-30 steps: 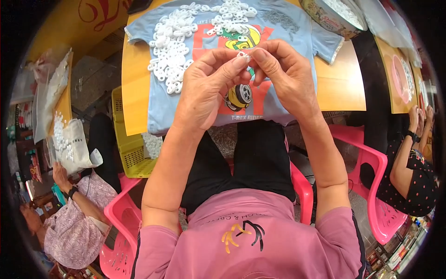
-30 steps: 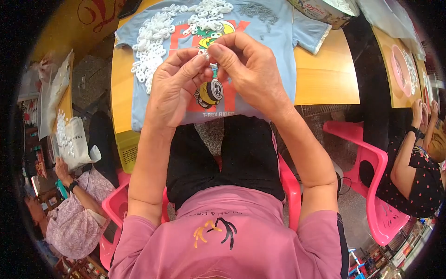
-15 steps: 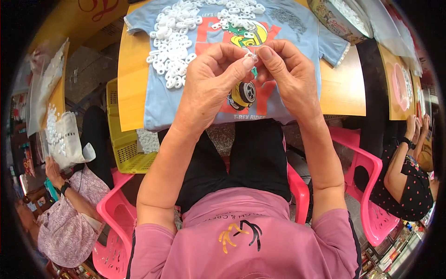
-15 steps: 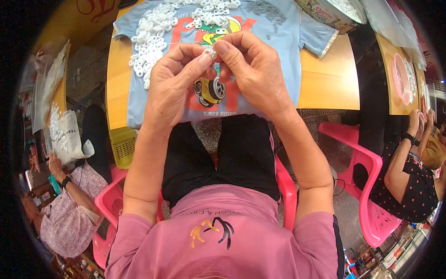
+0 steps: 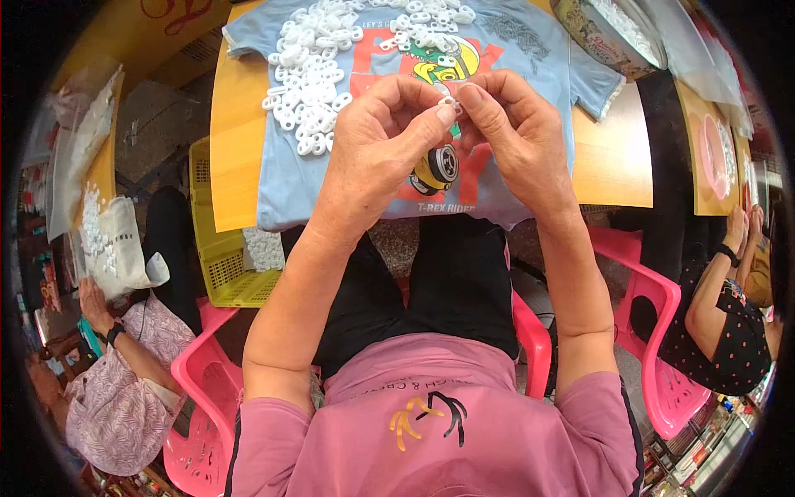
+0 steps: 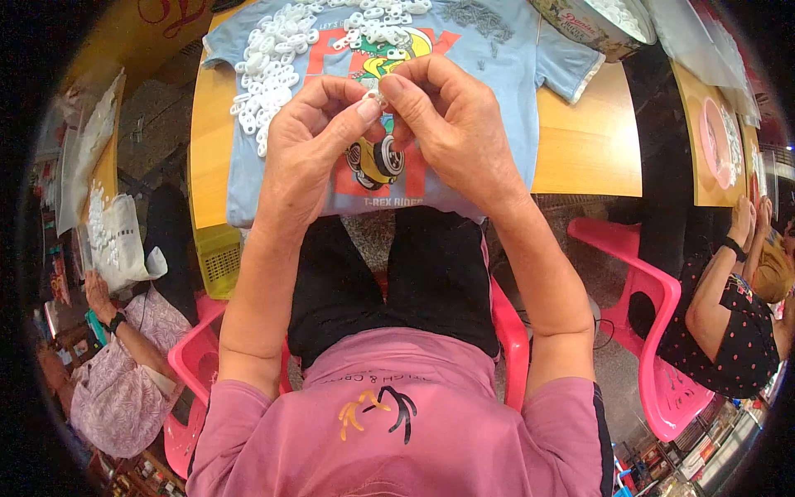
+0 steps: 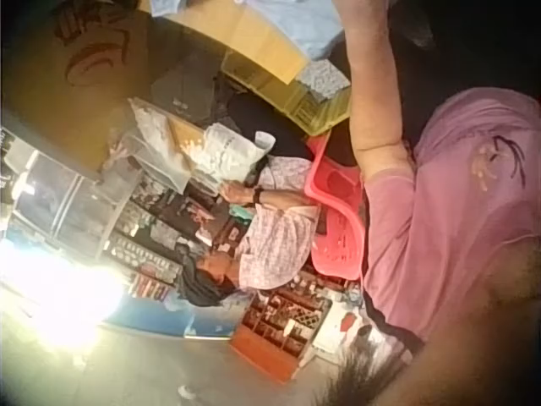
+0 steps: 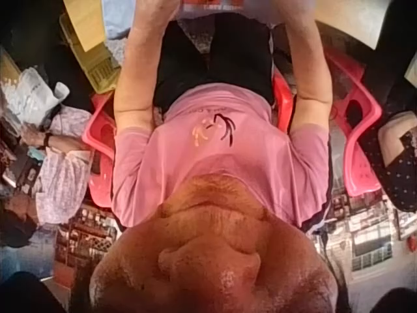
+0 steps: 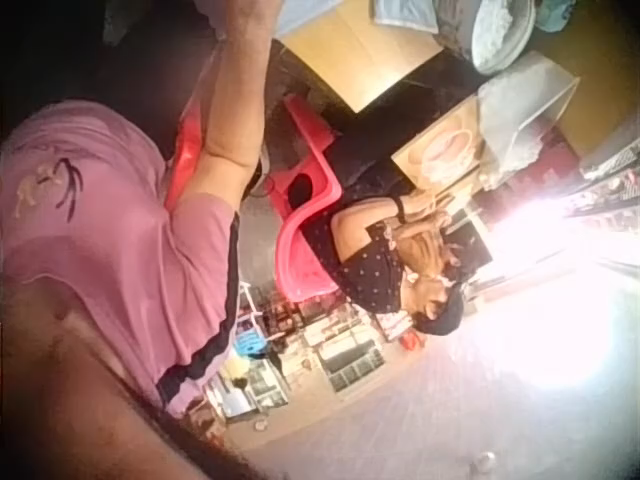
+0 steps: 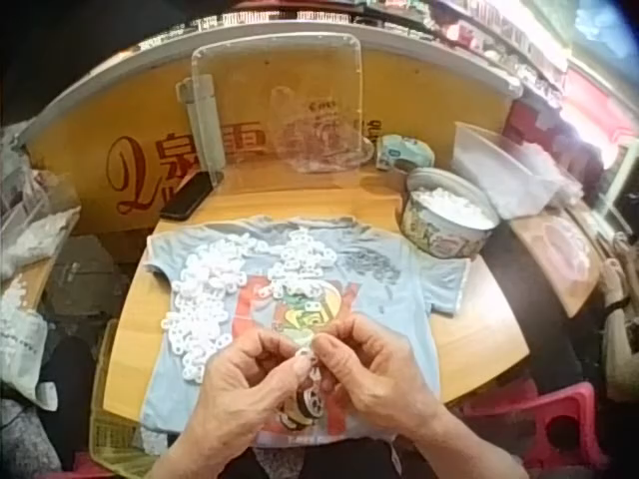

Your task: Assembling small metal studs into white plastic ring fasteners on a garment.

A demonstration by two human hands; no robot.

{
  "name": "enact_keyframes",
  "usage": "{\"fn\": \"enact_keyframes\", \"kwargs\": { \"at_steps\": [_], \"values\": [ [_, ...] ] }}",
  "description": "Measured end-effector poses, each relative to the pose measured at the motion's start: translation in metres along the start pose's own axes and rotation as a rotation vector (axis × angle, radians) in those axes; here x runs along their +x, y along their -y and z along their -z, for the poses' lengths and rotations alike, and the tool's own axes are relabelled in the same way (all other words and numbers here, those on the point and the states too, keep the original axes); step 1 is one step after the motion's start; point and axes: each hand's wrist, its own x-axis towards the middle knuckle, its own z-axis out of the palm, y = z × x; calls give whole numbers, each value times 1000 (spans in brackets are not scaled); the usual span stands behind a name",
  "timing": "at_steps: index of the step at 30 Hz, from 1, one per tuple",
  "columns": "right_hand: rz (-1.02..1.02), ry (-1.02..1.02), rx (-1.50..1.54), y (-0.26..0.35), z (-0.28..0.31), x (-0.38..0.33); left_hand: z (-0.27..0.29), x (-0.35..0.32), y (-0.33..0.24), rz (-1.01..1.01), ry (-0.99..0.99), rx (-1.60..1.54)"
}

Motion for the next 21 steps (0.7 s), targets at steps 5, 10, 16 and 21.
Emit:
{"fn": "enact_keyframes", "kwargs": {
  "at_steps": [5,10,16,21],
  "values": [
    [-1,-5,-11,2,2,0,0,-1,-1,1,-9,-13],
    [-11,-3,-12,1,1,0,0,0,-2,2,-14,-12],
    [-32,1,-9,1,0,0,-1,-1,0,-8,-9,-22],
    [-26,4,-22,1,0,0,2,-2,-1,-1,-19,11]
  ]
}}
